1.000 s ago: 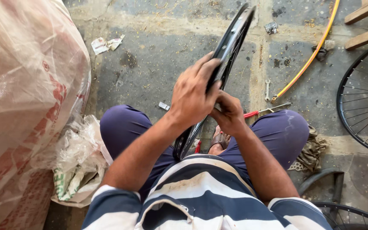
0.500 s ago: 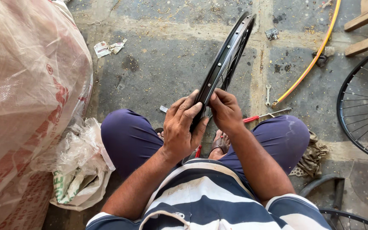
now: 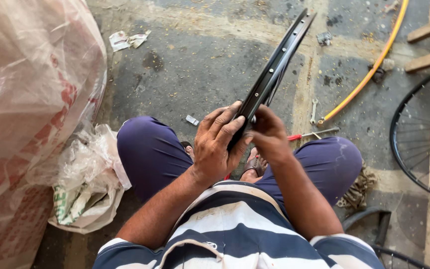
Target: The person sits on the floor holding a bicycle wheel across their lap and works on the hub and rim area by hand, turning a small component at the hub and repositioning the wheel repeatedly while checking the rim. The person continues manipulating the wheel hub throughout the episode.
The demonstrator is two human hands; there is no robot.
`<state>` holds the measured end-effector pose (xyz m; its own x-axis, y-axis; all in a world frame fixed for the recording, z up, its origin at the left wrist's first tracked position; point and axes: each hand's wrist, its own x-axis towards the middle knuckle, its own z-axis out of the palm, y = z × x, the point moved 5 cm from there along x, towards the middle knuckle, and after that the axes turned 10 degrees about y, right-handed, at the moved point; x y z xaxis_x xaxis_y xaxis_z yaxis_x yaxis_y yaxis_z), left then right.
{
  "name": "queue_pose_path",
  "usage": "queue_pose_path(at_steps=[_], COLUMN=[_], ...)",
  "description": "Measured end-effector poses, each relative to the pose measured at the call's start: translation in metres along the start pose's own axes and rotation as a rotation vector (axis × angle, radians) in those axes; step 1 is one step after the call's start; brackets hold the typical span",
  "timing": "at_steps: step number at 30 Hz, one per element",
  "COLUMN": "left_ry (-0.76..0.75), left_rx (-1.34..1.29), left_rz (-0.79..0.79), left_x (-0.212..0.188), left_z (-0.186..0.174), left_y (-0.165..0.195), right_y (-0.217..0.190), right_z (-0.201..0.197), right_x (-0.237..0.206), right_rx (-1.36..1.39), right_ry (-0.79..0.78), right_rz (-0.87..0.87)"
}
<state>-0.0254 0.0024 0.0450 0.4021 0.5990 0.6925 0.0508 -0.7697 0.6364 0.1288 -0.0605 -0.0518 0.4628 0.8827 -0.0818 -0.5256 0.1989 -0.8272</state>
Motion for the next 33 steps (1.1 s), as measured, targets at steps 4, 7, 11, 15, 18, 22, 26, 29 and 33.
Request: queue_pose_path(at_steps=[4, 7, 11, 15, 18, 22, 26, 29, 33], left_ry=[-0.009, -0.003, 0.016, 0.028, 0.002, 0.008, -0.093, -0.113, -0.083], left_rx=[0.011, 0.006, -0.012, -0.040, -0.029, -0.150, -0.272, -0.317, -0.345], left_rz=[0.003, 0.003, -0.014, -0.012, -0.006, -0.105, -0.343, -0.395, -0.421], left_x=[0.000, 0.000, 0.000, 0.000, -0.001, -0.006, -0.017, -0.022, -0.022], left_z=[0.001, 0.003, 0.000, -0.001, -0.001, 0.000, 0.011, 0.015, 0.014], left_y=[0.001, 0.001, -0.001, 0.000, 0.000, -0.009, -0.021, -0.025, -0.030], right_y=[-0.006, -0.004, 0.002, 0.002, 0.000, -0.005, -0.007, 0.003, 0.003], right_z=[-0.002, -0.011, -0.008, -0.010, -0.008, 0.001, -0.005, -0.014, -0.022], right_x=[-0.001, 0.000, -0.002, -0.004, -0.005, -0.003, -0.002, -0.003, -0.004], right_rx=[0.011, -0.261, 0.044, -0.041, -0.354, -0.063, -0.126, -0.312, 0.047], right_ry=[-0.027, 0.123, 0.000, 0.033, 0.064, 0.000, 0.118, 0.158, 0.124], right_rz=[-0.084, -0.126, -0.043, -0.104, -0.107, -0.014, -0.039, 0.024, -0.027])
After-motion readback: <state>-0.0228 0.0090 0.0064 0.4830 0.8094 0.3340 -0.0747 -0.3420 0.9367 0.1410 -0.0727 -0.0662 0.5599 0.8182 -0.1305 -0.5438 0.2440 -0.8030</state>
